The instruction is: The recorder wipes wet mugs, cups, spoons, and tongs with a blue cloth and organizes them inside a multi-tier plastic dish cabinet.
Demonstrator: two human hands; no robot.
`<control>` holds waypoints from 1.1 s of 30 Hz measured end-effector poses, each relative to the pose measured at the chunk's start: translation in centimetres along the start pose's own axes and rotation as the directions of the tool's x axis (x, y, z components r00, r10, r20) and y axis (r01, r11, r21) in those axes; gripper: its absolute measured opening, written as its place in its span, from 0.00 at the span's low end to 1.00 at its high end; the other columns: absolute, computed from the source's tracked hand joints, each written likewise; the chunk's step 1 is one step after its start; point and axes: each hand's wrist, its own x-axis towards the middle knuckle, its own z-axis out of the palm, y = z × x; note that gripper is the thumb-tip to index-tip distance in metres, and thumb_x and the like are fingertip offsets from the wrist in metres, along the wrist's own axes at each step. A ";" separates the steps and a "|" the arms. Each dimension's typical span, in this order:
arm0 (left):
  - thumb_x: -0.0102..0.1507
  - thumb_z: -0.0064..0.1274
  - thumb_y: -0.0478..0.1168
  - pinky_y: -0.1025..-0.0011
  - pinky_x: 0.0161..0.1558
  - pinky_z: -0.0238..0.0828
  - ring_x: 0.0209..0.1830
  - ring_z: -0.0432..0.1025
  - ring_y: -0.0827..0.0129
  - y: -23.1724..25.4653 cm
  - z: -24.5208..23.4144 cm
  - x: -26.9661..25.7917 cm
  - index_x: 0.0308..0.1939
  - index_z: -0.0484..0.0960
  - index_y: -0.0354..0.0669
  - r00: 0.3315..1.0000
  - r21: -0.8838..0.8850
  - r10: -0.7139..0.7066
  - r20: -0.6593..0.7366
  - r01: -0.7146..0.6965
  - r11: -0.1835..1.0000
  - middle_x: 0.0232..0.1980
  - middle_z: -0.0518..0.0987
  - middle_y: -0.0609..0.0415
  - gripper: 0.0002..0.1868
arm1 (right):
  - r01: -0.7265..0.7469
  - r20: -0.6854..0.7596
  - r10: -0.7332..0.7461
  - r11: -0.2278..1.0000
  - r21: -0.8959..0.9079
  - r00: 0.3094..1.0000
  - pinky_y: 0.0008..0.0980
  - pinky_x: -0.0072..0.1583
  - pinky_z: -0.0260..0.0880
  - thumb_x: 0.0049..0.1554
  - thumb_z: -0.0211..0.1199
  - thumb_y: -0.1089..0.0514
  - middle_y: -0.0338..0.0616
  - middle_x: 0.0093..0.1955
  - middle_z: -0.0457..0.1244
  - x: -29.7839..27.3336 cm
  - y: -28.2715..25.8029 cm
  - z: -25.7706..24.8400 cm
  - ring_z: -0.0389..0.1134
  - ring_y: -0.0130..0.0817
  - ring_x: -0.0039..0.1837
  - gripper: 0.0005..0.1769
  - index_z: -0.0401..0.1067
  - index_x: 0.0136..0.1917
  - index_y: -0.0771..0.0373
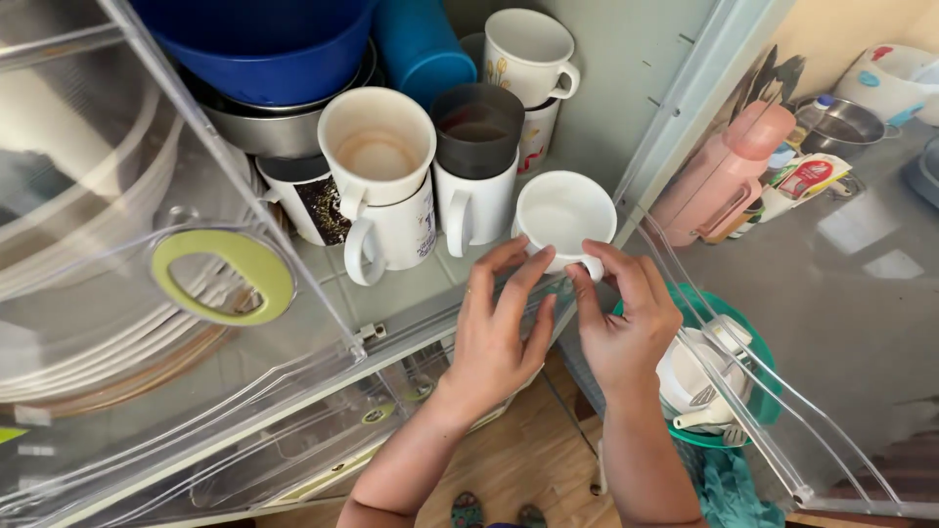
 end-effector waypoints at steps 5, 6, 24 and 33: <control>0.63 0.62 0.31 0.59 0.62 0.72 0.63 0.71 0.53 -0.1 0.1 0.5 0.67 0.74 0.42 1.000 0.026 -0.003 -0.017 0.003 1.000 0.69 0.67 0.42 0.28 | 0.020 0.007 -0.020 1.000 0.008 1.000 0.28 0.48 0.72 0.56 0.75 0.67 0.43 0.45 0.66 0.5 0.2 0.1 0.70 0.31 0.44 0.17 0.77 0.57 0.61; 0.63 0.62 0.31 0.59 0.62 0.72 0.62 0.71 0.53 0.0 0.0 0.7 0.67 0.74 0.42 1.000 0.029 -0.003 -0.026 0.004 1.000 0.69 0.67 0.41 0.28 | 0.034 0.004 -0.034 0.999 0.022 0.999 0.28 0.48 0.72 0.56 0.76 0.67 0.43 0.45 0.66 0.6 0.1 0.1 0.70 0.31 0.44 0.17 0.77 0.58 0.61; 0.63 0.47 0.28 0.46 0.77 0.54 0.78 0.57 0.35 0.9 -2.3 7.9 0.76 0.67 0.39 0.981 0.345 0.079 -0.178 -0.013 0.938 0.80 0.56 0.30 0.34 | 0.271 -0.126 -0.254 0.951 0.148 0.959 0.28 0.48 0.71 0.62 0.71 0.71 0.44 0.50 0.68 10.0 -4.6 5.9 0.71 0.32 0.46 0.16 0.76 0.61 0.61; 0.65 0.50 0.37 0.30 0.78 0.26 0.80 0.50 0.35 -0.4 -1.5 7.6 0.76 0.64 0.38 0.988 0.483 -0.029 -0.152 0.100 0.870 0.81 0.55 0.35 0.34 | 0.224 -0.045 -0.220 0.967 0.120 0.974 0.32 0.50 0.69 0.61 0.73 0.68 0.44 0.51 0.64 9.8 -3.7 7.4 0.68 0.33 0.47 0.20 0.76 0.65 0.59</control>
